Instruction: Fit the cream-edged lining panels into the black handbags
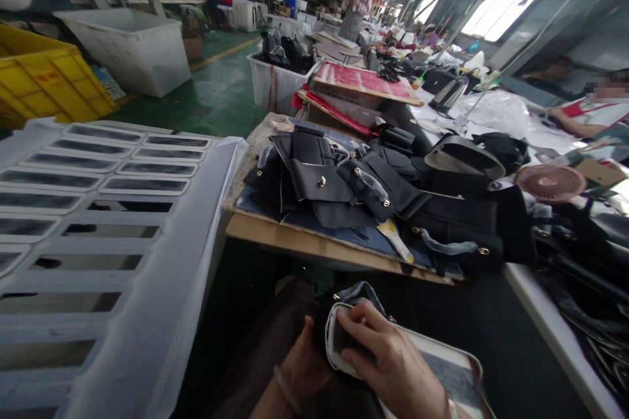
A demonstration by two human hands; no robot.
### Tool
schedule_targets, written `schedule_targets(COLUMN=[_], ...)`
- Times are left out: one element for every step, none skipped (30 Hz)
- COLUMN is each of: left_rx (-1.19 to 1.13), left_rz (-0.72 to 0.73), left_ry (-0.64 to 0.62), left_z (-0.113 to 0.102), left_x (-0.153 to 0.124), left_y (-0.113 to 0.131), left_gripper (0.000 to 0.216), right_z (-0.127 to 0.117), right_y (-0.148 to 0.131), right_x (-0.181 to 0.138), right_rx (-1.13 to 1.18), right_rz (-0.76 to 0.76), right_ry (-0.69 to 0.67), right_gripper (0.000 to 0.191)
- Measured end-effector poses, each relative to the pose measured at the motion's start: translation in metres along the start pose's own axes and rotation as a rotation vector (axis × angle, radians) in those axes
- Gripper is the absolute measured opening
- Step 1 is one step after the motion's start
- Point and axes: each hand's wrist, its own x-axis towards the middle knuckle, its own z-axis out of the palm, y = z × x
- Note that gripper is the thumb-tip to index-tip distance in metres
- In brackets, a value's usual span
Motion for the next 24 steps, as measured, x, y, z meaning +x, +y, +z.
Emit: schedule_targets(left_rx=[0.000,-0.002,-0.004,-0.008,-0.013,-0.018,-0.023,-0.026,-0.029,-0.030,-0.031,-0.032,-0.033,-0.034,-0.035,-0.036,-0.035,-0.034,-0.032,-0.029,-0.024,-0.018,-0.010,-0.002], left_rz=[0.010,0.016,0.018,0.017,0.015,0.012,0.006,-0.004,-0.014,-0.024,-0.032,-0.037,-0.036,-0.033,-0.027,-0.022,-0.016,-0.011,-0.008,-0.009,-0.011,-0.011,-0.005,0.005], left_ry=[0.000,0.000,-0.002,-0.003,-0.003,-0.002,-0.002,0.000,0.002,0.005,0.011,0.018,0.027,0.037,0.046,0.057,0.068,0.080,0.093,0.106,0.121,0.135,0.149,0.162], left_z=[-0.002,-0.004,-0.006,-0.007,-0.009,-0.010,-0.012,-0.013,-0.013,-0.013,-0.013,-0.011,-0.010,-0.008,-0.005,-0.004,-0.002,-0.002,-0.002,-0.002,-0.002,-0.003,-0.003,-0.002], left_x=[0.000,-0.001,-0.002,-0.002,-0.002,-0.003,-0.003,-0.003,-0.003,-0.002,-0.001,-0.001,0.000,0.001,0.002,0.002,0.002,0.002,0.002,0.001,0.001,0.001,0.001,0.002], left_y=[-0.001,-0.003,-0.004,-0.005,-0.005,-0.006,-0.006,-0.006,-0.005,-0.004,-0.003,-0.002,-0.001,0.000,0.001,0.002,0.003,0.003,0.004,0.004,0.005,0.006,0.008,0.010], left_gripper=[0.066,0.061,0.058,0.055,0.054,0.053,0.052,0.052,0.052,0.051,0.050,0.050,0.050,0.048,0.046,0.044,0.041,0.037,0.035,0.034,0.033,0.033,0.033,0.031], right_z=[0.000,0.001,0.001,0.002,0.002,0.003,0.003,0.004,0.004,0.005,0.005,0.006,0.007,0.008,0.008,0.009,0.010,0.011,0.012,0.013,0.014,0.014,0.015,0.014], right_y=[0.000,0.001,0.001,0.002,0.002,0.002,0.002,0.002,0.002,0.002,0.001,0.001,0.001,0.001,0.002,0.002,0.002,0.002,0.002,0.003,0.003,0.002,0.002,0.002], right_x=[0.000,0.000,0.000,-0.001,-0.001,-0.001,-0.001,-0.001,0.000,0.000,0.000,0.000,0.000,0.000,0.000,0.000,-0.001,-0.001,-0.002,-0.002,-0.003,-0.003,-0.004,-0.004], right_rx=[0.005,0.009,0.010,0.009,0.007,0.004,0.000,-0.005,-0.011,-0.018,-0.026,-0.037,-0.051,-0.067,-0.084,-0.099,-0.112,-0.122,-0.133,-0.145,-0.159,-0.174,-0.188,-0.200], right_rz=[-0.003,-0.006,-0.008,-0.007,-0.005,-0.005,-0.006,-0.008,-0.011,-0.017,-0.023,-0.029,-0.035,-0.041,-0.048,-0.053,-0.055,-0.057,-0.061,-0.065,-0.072,-0.081,-0.093,-0.103], right_ry=[-0.002,-0.003,-0.001,0.001,0.002,0.002,0.001,0.000,0.000,0.003,0.011,0.020,0.024,0.030,0.035,0.039,0.041,0.041,0.045,0.046,0.044,0.047,0.048,0.051], right_gripper=[0.047,0.046,0.046,0.045,0.045,0.044,0.044,0.043,0.043,0.043,0.043,0.043,0.043,0.043,0.043,0.043,0.043,0.043,0.044,0.044,0.045,0.046,0.046,0.046])
